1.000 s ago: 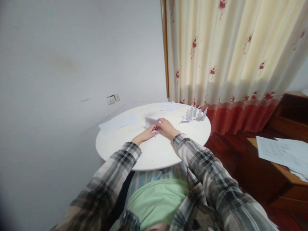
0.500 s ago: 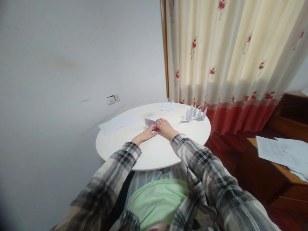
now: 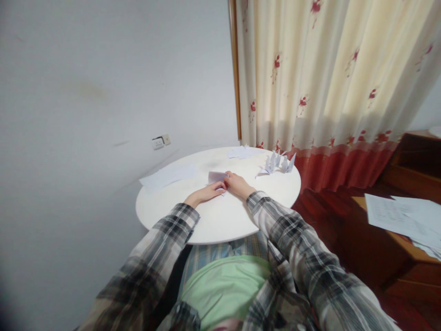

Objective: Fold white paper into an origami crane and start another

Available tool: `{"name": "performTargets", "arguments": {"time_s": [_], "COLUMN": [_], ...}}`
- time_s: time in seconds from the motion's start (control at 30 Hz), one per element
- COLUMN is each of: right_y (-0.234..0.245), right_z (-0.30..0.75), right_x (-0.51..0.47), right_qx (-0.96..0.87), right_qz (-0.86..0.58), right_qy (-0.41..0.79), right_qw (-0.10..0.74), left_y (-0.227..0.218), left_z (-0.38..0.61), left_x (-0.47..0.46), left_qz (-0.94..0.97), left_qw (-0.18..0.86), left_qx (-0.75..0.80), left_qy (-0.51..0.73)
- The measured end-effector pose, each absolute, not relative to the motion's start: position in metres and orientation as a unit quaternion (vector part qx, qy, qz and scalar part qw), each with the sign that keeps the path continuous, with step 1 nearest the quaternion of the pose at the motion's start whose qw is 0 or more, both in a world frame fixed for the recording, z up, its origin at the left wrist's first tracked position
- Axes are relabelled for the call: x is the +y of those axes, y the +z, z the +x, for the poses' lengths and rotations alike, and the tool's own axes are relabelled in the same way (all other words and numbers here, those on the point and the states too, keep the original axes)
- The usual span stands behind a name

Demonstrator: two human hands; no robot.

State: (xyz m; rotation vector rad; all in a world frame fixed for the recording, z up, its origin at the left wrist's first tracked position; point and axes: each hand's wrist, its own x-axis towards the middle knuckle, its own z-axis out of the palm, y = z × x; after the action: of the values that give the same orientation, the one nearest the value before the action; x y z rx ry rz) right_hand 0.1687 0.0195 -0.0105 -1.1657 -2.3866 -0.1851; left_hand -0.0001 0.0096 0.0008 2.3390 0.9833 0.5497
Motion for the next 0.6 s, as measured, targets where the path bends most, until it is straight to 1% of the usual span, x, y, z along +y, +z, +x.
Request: {"name": "performTargets", "arguments": {"time_s": [0.4, 0.6], "right_y": [-0.0103, -0.0079], "right_z": [0.1689, 0.1681], "right_x": [0.0223, 0.022], "right_qx": [-0.876, -0.875], "right_qz": [-0.413, -0.425], "right_qy": [-0.061, -0.059], "right_qw": [0.242, 0.226], "left_y": [-0.0058, -0.0035], "left_z": [0.0003, 0.001], "left_x": [0.0159, 0.0143], "left_qz": [0.874, 0.874], "left_qw": [0.263, 0.254], "left_qx": [0.343, 0.355], "left_qy": [0.225, 0.212]}}
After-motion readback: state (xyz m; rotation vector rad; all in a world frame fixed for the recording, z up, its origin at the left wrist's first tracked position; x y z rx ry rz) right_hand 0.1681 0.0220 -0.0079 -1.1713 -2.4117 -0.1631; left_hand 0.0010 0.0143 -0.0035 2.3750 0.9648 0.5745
